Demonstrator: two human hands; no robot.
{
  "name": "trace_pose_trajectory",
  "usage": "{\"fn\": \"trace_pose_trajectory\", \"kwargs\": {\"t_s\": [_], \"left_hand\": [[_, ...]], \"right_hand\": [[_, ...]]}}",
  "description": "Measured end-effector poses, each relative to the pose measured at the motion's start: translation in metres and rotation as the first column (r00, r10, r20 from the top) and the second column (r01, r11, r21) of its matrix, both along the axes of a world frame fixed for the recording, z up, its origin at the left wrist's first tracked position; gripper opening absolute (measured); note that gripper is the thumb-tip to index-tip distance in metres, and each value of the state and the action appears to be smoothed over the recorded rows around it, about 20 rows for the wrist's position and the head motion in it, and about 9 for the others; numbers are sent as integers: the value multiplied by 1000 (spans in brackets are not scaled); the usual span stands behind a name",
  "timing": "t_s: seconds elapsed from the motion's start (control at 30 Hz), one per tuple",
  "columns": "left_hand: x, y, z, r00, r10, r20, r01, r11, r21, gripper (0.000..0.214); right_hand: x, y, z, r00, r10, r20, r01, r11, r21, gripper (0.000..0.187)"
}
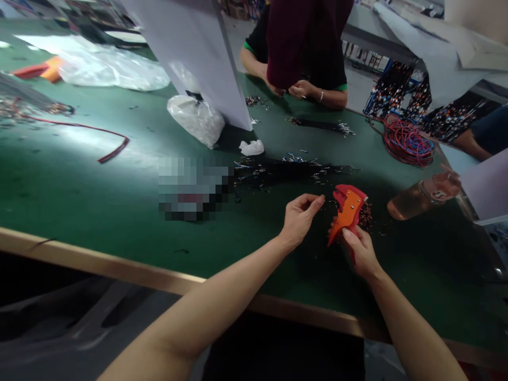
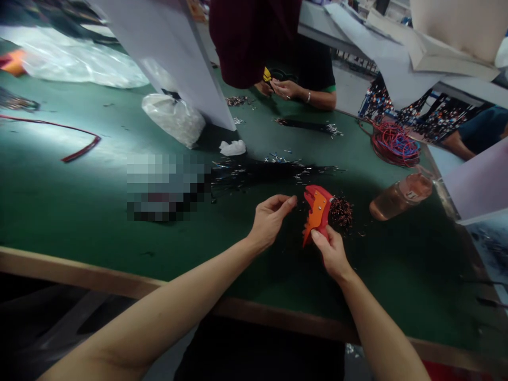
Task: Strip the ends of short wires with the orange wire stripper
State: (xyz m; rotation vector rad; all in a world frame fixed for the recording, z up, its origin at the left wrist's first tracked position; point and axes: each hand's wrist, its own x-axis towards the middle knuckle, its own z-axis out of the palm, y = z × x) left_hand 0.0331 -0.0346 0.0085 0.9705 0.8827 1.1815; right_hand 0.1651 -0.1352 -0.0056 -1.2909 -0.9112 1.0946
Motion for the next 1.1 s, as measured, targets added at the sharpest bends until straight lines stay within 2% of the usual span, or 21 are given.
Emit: {"fn": "trace_pose_trajectory", "kwargs": {"t_s": [0.13, 0.43, 0.63, 0.83, 1.1], "left_hand": [[2, -6, 0, 999, -47, 12, 47, 999, 12, 31], [3, -15, 0, 981, -188, 45, 186, 981, 58, 28], [3, -16, -4, 975, -222, 9, 219, 969, 116, 25], [3, -15, -8, 983, -159, -96, 180, 945, 272, 18], [1, -15, -8, 969, -35, -244, 163, 834, 527, 12]], "right_hand": [[-4, 1, -3, 999, -32, 2, 32, 999, 5, 32], [-13, 0, 2, 969, -93, 227, 83, 995, 56, 19], [-13, 0, 1, 971, -105, 214, 92, 993, 71, 15], [-14, -2, -2, 989, -52, 137, 43, 997, 68, 16], [-15, -1, -8, 991, -95, 98, 87, 993, 84, 19]]}}
